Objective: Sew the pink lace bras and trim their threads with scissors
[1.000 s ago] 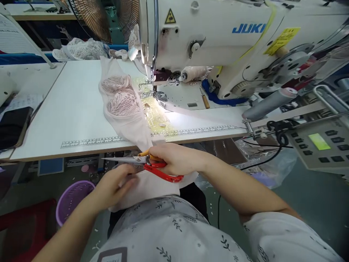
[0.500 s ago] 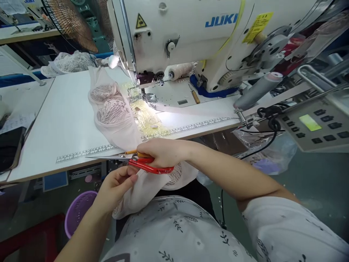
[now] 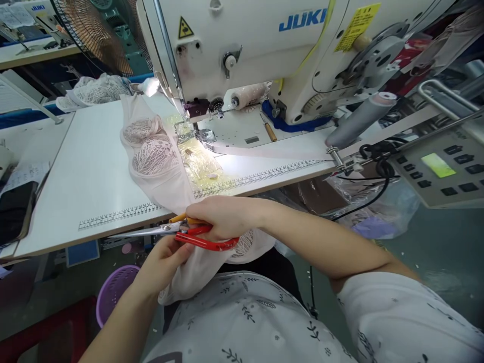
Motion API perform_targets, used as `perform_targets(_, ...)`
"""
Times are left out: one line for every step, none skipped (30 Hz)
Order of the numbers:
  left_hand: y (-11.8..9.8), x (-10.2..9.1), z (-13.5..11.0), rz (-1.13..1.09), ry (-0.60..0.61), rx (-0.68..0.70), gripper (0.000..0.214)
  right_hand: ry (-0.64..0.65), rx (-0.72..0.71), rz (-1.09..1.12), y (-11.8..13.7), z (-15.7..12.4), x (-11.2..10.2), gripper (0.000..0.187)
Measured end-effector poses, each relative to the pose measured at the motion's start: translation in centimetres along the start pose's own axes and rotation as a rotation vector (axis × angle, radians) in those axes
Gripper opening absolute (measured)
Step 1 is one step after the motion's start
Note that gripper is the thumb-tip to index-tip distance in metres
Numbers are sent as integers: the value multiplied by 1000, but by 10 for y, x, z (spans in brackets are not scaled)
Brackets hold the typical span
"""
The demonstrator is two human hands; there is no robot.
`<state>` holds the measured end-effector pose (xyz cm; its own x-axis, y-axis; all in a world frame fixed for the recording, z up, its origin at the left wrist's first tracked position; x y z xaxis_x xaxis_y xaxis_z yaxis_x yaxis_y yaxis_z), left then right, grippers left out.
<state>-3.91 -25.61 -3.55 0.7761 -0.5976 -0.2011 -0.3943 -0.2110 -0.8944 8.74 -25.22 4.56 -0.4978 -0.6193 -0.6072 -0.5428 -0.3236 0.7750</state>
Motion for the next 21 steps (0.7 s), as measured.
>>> perform_targets(2,2,1,-7,27,-14,40,-7,-7,3,0,0,1,26)
perform_targets(4,4,1,-21,57,-20,41,-19,-12,8,-1,-1,2,26)
perform_targets(6,6,2,-40,81,-18,41,-39,-17,18,-1,-2,4,26)
perform_targets(6,7,2,-62,94,-10,41,-81,-15,42,-3,-4,5,26)
perform_targets(6,7,2,-81,90,-3,40,-152,-8,86,-4,-8,6,25)
perform_targets(7,7,1,-91,73,0,38,-255,4,154,-7,-14,6,24)
perform_targets(7,5,1,-90,45,-2,37,-376,20,242,-10,-22,7,22)
perform_targets(6,3,0,-81,8,-8,35,-499,37,343,-15,-33,8,19)
perform_targets(6,1,-1,-68,-28,-17,34,-599,54,438,-21,-44,13,18)
perform_targets(6,0,-3,-54,-60,-25,33,-633,54,516,-26,-54,21,20)
perform_targets(4,-2,-4,-41,-87,-29,31,-608,49,559,-29,-62,31,28)
perform_targets(3,-3,-6,-30,-113,-25,30,-532,50,580,-32,-67,44,35)
perform_targets(1,-4,-7,-22,-137,-20,28,-434,55,582,-34,-71,58,39)
perform_targets(0,-4,-8,-12,-156,-13,26,-346,77,568,-38,-75,72,41)
perform_targets(-2,-4,-8,0,-169,-7,25,-277,108,553,-42,-78,84,42)
perform_targets(-3,-4,-9,15,-180,0,24,-230,142,538,-47,-81,93,42)
perform_targets(-4,-3,-9,31,-187,9,23,-206,175,529,-51,-83,101,42)
perform_targets(-5,-2,-9,48,-188,19,22,-196,199,526,-54,-83,106,42)
perform_targets(-7,0,-9,66,-186,30,22,-194,216,527,-56,-83,110,42)
perform_targets(-8,2,-9,81,-184,41,21,-192,231,527,-57,-82,112,42)
perform_targets(-9,4,-9,91,-182,50,21,-191,242,526,-58,-80,113,42)
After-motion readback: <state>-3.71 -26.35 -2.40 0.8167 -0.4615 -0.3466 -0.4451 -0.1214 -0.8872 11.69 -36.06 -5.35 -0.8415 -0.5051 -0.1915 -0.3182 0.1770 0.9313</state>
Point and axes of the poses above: each hand's wrist, its own z-axis towards the middle knuckle, its own x-axis out of the palm, y = z × x, the point moved 7 cm from there along z, towards the middle knuckle, and after that the axes turned 9 degrees about z, right-handed, at the moved point
